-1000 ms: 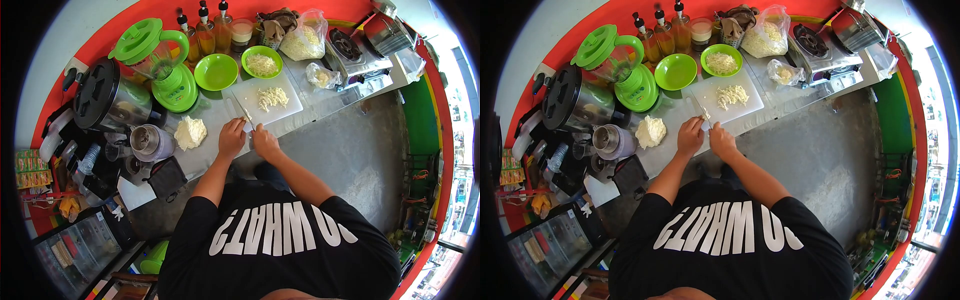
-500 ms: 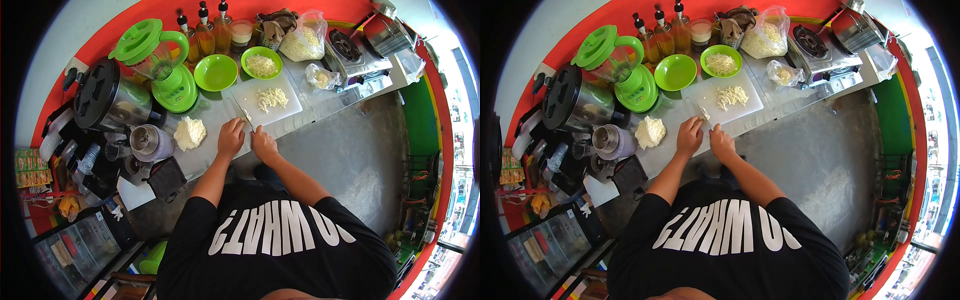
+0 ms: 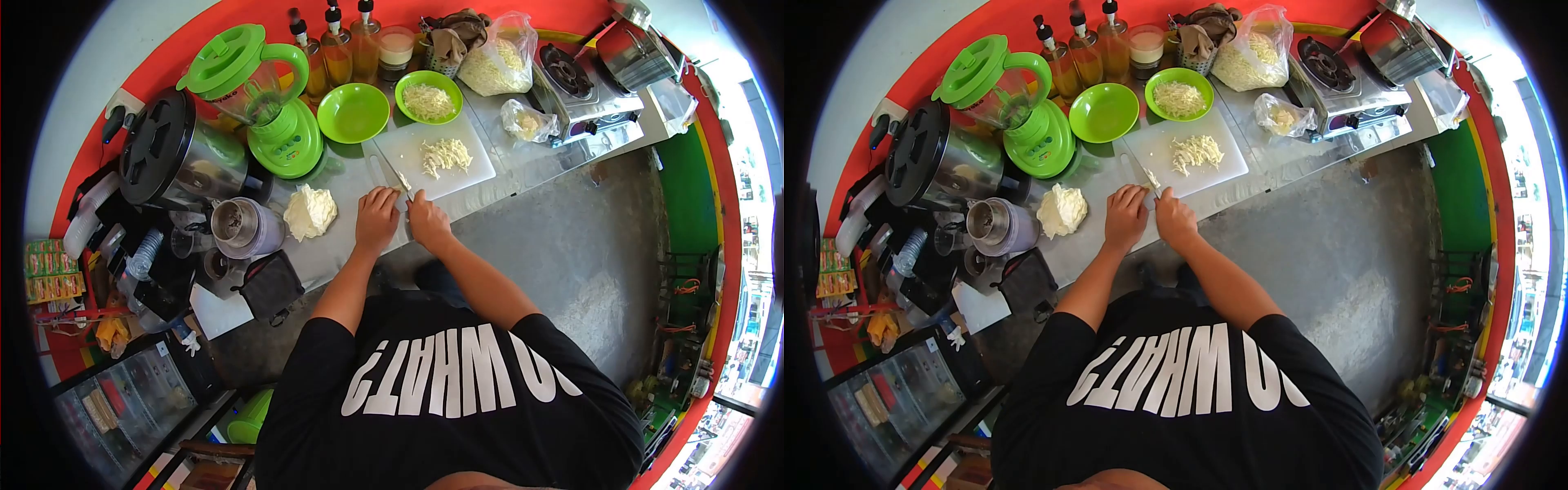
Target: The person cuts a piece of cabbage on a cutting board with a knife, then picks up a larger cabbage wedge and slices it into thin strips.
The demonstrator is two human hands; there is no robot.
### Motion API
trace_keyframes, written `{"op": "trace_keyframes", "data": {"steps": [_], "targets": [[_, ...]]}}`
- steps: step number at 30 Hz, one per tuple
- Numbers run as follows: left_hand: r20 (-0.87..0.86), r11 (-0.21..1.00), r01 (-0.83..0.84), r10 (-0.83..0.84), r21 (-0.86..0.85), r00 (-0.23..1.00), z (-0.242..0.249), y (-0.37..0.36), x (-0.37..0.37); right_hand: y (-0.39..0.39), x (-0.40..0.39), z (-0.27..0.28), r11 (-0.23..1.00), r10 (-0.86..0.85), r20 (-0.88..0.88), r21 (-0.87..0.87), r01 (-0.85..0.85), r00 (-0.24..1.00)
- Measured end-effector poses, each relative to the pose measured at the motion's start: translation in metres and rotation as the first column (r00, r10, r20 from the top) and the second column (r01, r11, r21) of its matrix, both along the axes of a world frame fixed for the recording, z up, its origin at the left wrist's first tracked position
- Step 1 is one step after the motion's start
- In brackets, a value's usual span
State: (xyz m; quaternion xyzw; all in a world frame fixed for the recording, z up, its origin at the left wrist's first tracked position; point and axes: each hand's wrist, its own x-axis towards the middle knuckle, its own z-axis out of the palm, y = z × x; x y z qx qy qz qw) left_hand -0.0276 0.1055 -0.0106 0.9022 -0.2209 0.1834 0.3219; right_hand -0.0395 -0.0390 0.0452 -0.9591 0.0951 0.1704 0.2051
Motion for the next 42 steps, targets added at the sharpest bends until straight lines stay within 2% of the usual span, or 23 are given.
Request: {"op": "trace_keyframes", "data": {"steps": [2,6,9,11,17,24,28,30,32,34,37,39,42], "targets": [[-0.014,1.000,0.001,-0.001,0.005,1.000,0.002,-0.001,-0.001,-0.002,0.007,0.003,0.998,0.063,0.045,0.028,-0.064,0.997],[-0.015,1.000,-0.012,0.012,0.009,1.000,0.002,-0.001,-0.002,-0.004,-0.009,0.007,0.998,0.069,0.013,0.005,-0.069,0.998],[-0.002,0.999,-0.021,0.021,0.025,1.000,0.000,0.000,0.000,-0.004,-0.018,0.001,1.000,0.007,-0.015,0.005,-0.006,1.000],[0.007,0.999,-0.023,0.023,0.022,1.000,-0.003,0.000,0.001,-0.003,-0.017,-0.003,0.997,-0.032,-0.002,0.064,0.032,0.999],[-0.037,1.000,-0.012,0.013,0.028,0.999,0.002,-0.001,0.000,-0.006,-0.009,0.006,0.998,0.044,0.045,0.042,-0.046,0.998],[-0.036,1.000,0.007,-0.006,0.024,0.999,0.000,0.000,0.002,-0.001,-0.026,-0.006,1.000,-0.018,-0.005,0.017,0.018,1.000],[-0.054,1.000,0.017,-0.017,0.000,0.998,0.002,-0.001,0.000,-0.008,-0.018,-0.009,0.998,-0.015,0.070,0.063,0.011,0.997],[-0.055,1.000,0.013,-0.014,-0.020,0.998,0.001,-0.001,0.000,-0.021,-0.024,-0.002,0.996,0.048,0.004,0.073,-0.048,0.999],[-0.062,0.999,0.003,-0.006,-0.047,0.998,-0.001,-0.001,0.001,-0.037,-0.031,0.001,0.998,0.047,-0.022,0.054,-0.046,0.999],[-0.084,1.000,-0.013,0.014,0.014,0.996,-0.001,-0.001,0.001,-0.050,-0.031,0.007,0.998,0.049,-0.055,0.032,-0.047,0.997],[-0.069,1.000,0.000,0.001,0.015,0.998,0.002,-0.001,0.000,-0.064,-0.021,0.008,1.000,0.005,-0.066,0.017,-0.004,0.998],[-0.072,1.000,-0.006,0.007,0.012,0.997,0.005,-0.001,-0.001,-0.066,-0.012,0.005,1.000,-0.031,0.024,0.001,0.031,0.999],[-0.045,0.999,-0.015,0.017,0.030,0.999,0.007,-0.001,-0.002,-0.058,-0.007,0.007,1.000,-0.023,0.026,-0.011,0.024,0.999]]}}
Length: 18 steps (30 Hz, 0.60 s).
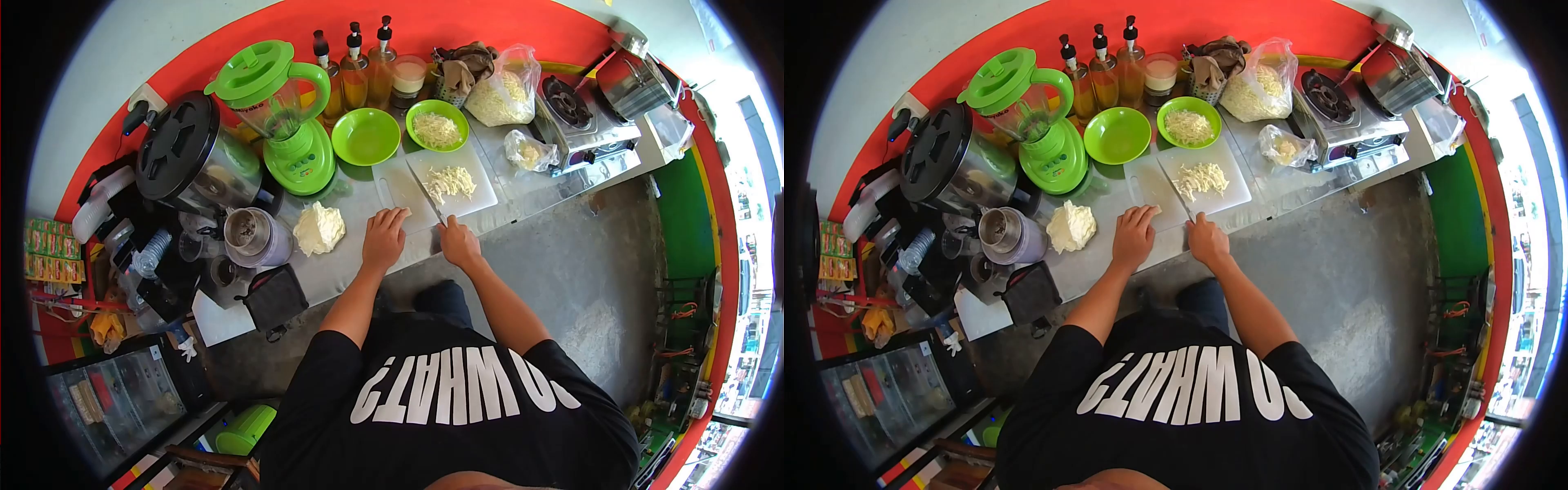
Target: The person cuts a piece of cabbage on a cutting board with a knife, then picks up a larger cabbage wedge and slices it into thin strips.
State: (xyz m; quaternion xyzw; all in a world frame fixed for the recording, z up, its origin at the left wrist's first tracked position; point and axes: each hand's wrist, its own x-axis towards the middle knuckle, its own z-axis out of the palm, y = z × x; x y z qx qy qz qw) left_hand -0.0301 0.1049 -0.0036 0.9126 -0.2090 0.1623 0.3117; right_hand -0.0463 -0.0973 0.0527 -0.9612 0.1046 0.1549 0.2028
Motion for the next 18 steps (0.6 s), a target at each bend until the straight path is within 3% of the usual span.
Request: {"op": "trace_keyframes", "data": {"steps": [4,18], "targets": [[0.006,1.000,0.002,-0.002,0.019,1.000,-0.001,0.000,0.001,0.017,-0.012,0.011,0.996,0.083,0.004,0.021,-0.083,0.997],[-0.035,1.000,-0.008,0.009,0.028,0.999,-0.001,-0.001,0.002,0.045,-0.030,0.013,0.993,0.099,-0.062,-0.052,-0.102,0.993]]}}
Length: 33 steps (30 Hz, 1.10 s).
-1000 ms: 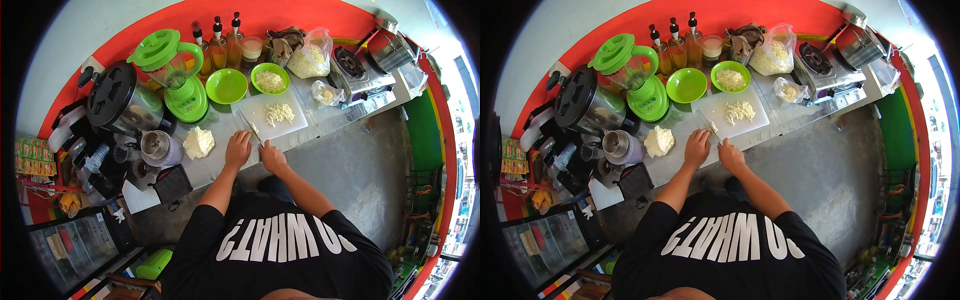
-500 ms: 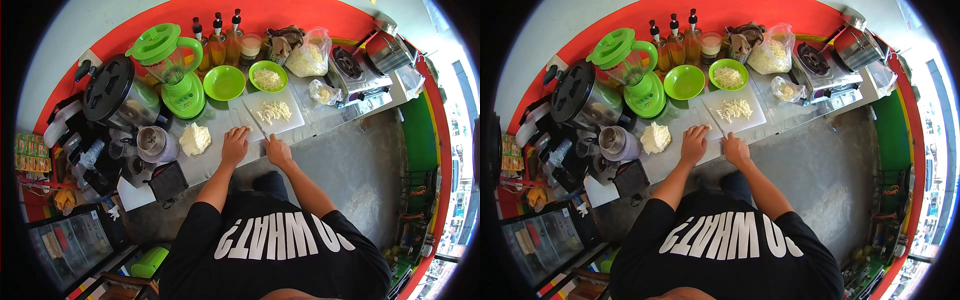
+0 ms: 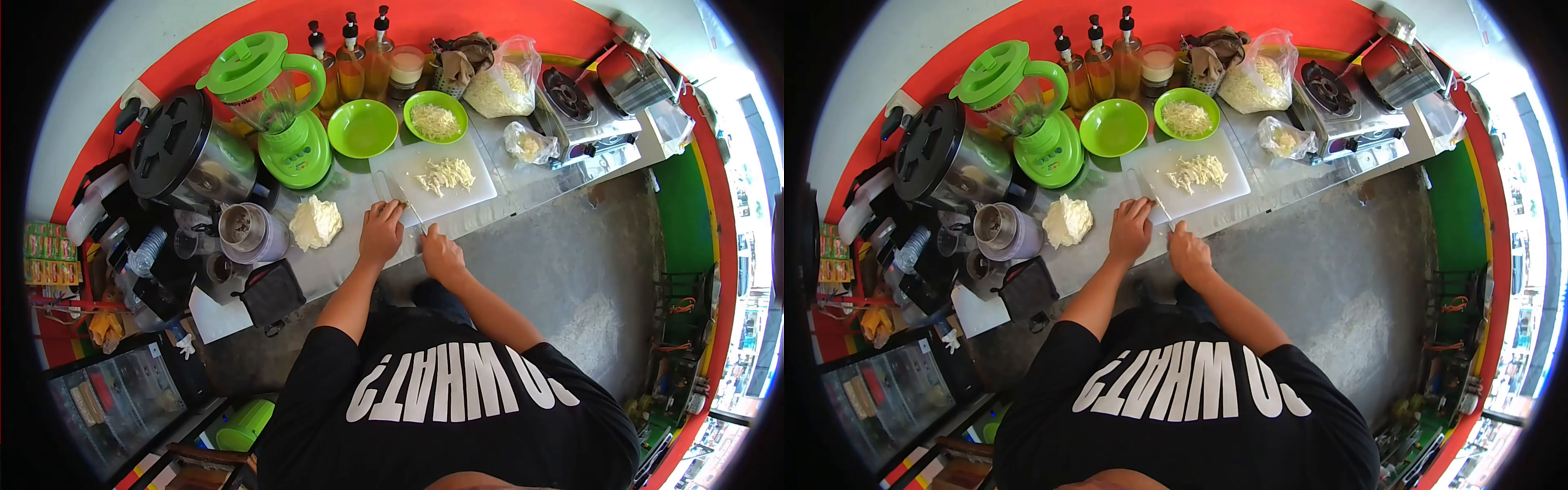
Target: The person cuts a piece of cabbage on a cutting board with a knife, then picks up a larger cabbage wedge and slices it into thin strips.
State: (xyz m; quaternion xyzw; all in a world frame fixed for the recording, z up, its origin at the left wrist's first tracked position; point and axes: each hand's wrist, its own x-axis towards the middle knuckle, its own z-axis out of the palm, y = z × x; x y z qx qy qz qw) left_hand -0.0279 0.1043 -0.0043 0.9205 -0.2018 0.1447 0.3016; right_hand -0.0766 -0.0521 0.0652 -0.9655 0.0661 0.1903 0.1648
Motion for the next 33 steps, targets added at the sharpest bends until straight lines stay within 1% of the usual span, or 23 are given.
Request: {"op": "trace_keyframes", "data": {"steps": [2,5,7,8,11,13,14,16,17,19,23,25,28,29,31,33], "targets": [[0.009,1.000,-0.003,0.003,0.002,1.000,-0.005,0.000,0.001,0.002,0.001,-0.013,0.999,-0.030,0.007,0.012,0.030,1.000],[0.012,1.000,-0.004,0.004,0.008,1.000,-0.004,0.000,-0.001,0.005,0.013,-0.016,0.999,-0.044,0.026,0.025,0.043,0.999],[-0.007,1.000,0.011,-0.011,-0.013,1.000,-0.001,0.000,-0.001,0.004,0.021,-0.011,1.000,0.017,0.072,0.024,-0.019,0.997],[-0.006,1.000,0.011,-0.012,-0.012,1.000,0.000,0.000,0.000,0.003,0.020,-0.008,1.000,0.017,0.074,0.024,-0.018,0.997],[0.020,0.999,-0.006,0.007,-0.037,1.000,-0.004,0.000,-0.001,0.004,0.008,0.001,1.000,0.026,0.044,0.000,-0.026,0.999],[0.053,0.998,0.026,-0.023,-0.050,0.998,-0.005,0.001,0.002,0.005,-0.002,-0.004,0.999,-0.047,-0.001,0.022,0.047,0.999],[0.051,0.998,0.025,-0.022,-0.050,0.998,-0.006,0.001,0.001,0.005,-0.002,-0.008,0.999,-0.046,-0.004,0.021,0.046,0.999],[0.064,0.999,0.013,-0.010,-0.048,0.998,-0.006,0.001,0.001,0.006,0.004,-0.014,0.991,-0.091,0.021,0.100,0.089,0.996],[0.062,0.999,0.012,-0.009,-0.049,0.998,-0.005,0.001,0.001,0.006,0.010,-0.017,0.991,-0.091,0.020,0.099,0.088,0.996],[0.037,0.998,0.025,-0.023,-0.062,0.999,-0.005,0.001,0.001,0.007,0.025,-0.010,0.997,-0.023,0.044,0.070,0.020,0.999],[0.049,0.998,0.017,-0.014,-0.059,0.999,-0.003,0.001,0.001,0.008,0.022,0.001,0.998,-0.005,0.037,0.062,0.002,0.999],[0.038,0.996,0.037,-0.034,-0.084,0.999,-0.003,0.001,0.003,0.009,0.008,-0.008,0.994,-0.068,0.014,0.085,0.066,0.998],[0.057,0.997,0.025,-0.021,-0.075,0.998,-0.005,0.001,0.003,0.011,0.002,-0.014,0.989,-0.114,-0.027,0.093,0.117,0.993],[0.056,0.997,0.026,-0.022,-0.076,0.998,-0.006,0.001,0.002,0.011,0.006,-0.016,0.989,-0.116,-0.028,0.092,0.118,0.993],[0.065,0.997,0.028,-0.023,-0.072,0.998,-0.008,0.001,0.003,0.010,0.022,-0.011,0.980,-0.111,-0.006,0.163,0.110,0.994],[0.054,0.997,0.028,-0.024,-0.077,0.998,-0.006,0.000,0.002,0.011,0.029,-0.004,0.983,-0.097,-0.004,0.154,0.096,0.995]]}}
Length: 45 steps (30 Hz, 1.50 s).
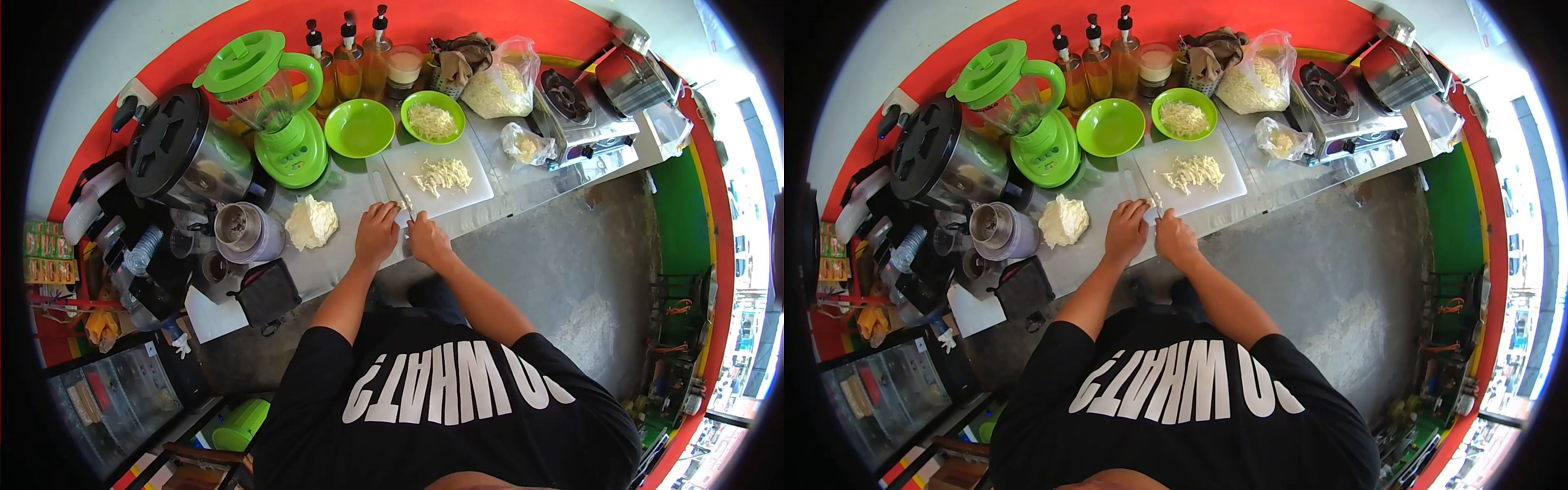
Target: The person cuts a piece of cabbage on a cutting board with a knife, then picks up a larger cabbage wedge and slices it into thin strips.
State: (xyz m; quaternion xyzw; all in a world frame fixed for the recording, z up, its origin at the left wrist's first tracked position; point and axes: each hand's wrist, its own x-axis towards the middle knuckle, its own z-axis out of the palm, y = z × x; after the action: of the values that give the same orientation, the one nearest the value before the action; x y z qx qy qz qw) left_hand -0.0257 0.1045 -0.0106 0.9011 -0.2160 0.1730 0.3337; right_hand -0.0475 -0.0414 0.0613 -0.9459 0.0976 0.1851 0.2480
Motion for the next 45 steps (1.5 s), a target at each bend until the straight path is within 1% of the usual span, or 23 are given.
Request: {"op": "trace_keyframes", "data": {"steps": [2,5,7,11,13,17,20,23,26,28,32,35,37,38,40,42,45], "targets": [[-0.014,1.000,0.001,-0.001,-0.001,1.000,0.003,0.002,0.000,0.002,-0.001,0.001,1.000,0.014,-0.002,-0.005,-0.014,1.000],[-0.010,1.000,0.004,-0.004,-0.026,1.000,0.004,0.001,0.000,0.003,-0.023,-0.009,1.000,-0.011,0.006,0.015,0.010,1.000],[0.009,1.000,-0.002,0.002,0.019,1.000,0.001,0.001,0.001,0.006,-0.030,-0.010,0.998,-0.062,-0.052,0.001,0.062,0.997],[-0.007,1.000,0.001,-0.001,0.007,1.000,0.001,0.000,-0.001,0.005,-0.012,-0.012,0.999,-0.035,0.000,0.020,0.035,0.999],[0.018,0.999,-0.031,0.031,-0.021,0.999,0.001,-0.001,0.000,0.006,-0.004,-0.006,1.000,0.006,0.042,0.005,-0.006,0.999],[0.006,0.999,-0.025,0.025,-0.026,1.000,0.000,0.000,0.000,0.006,-0.020,-0.005,1.000,0.001,-0.005,0.006,-0.001,1.000],[0.017,0.999,-0.024,0.025,-0.027,1.000,0.000,0.000,0.000,0.005,-0.026,-0.006,0.999,-0.028,-0.063,-0.036,0.025,0.998],[0.019,0.999,-0.020,0.021,-0.029,1.000,0.002,0.000,-0.001,0.002,-0.010,-0.007,1.000,0.000,-0.048,-0.019,-0.001,0.999],[0.006,0.999,-0.015,0.015,-0.030,1.000,0.006,0.000,-0.001,0.003,-0.002,-0.003,0.999,0.037,0.007,-0.008,-0.037,0.999],[-0.051,0.997,-0.045,0.042,-0.063,0.998,0.007,-0.001,-0.003,0.002,-0.008,-0.003,0.999,0.042,-0.014,-0.009,-0.042,0.999],[-0.020,0.997,-0.055,0.053,-0.063,0.998,0.004,-0.001,-0.001,0.004,-0.023,-0.015,0.999,0.003,-0.051,-0.039,-0.005,0.999],[-0.006,0.995,-0.056,0.055,-0.083,0.998,0.003,-0.002,-0.003,0.003,-0.011,-0.015,1.000,-0.012,-0.033,-0.003,0.012,0.999],[-0.012,0.995,-0.046,0.045,-0.083,0.999,0.004,-0.001,-0.002,0.001,-0.004,-0.013,0.998,0.065,0.020,0.003,-0.065,0.998],[-0.008,0.996,-0.042,0.042,-0.080,0.999,0.004,-0.001,-0.001,0.002,-0.005,-0.011,0.998,0.061,0.024,0.006,-0.061,0.998],[-0.013,0.996,-0.046,0.045,-0.079,0.999,0.003,-0.001,-0.001,0.004,-0.014,-0.004,1.000,0.031,-0.010,0.002,-0.031,0.999],[-0.008,0.995,-0.043,0.042,-0.086,0.999,0.003,-0.001,-0.002,0.005,-0.028,-0.008,1.000,0.016,-0.029,0.001,-0.016,0.999],[0.003,0.994,-0.049,0.050,-0.094,0.999,0.005,-0.002,-0.002,0.003,-0.027,-0.012,1.000,0.007,-0.044,-0.004,-0.007,0.999]]}}
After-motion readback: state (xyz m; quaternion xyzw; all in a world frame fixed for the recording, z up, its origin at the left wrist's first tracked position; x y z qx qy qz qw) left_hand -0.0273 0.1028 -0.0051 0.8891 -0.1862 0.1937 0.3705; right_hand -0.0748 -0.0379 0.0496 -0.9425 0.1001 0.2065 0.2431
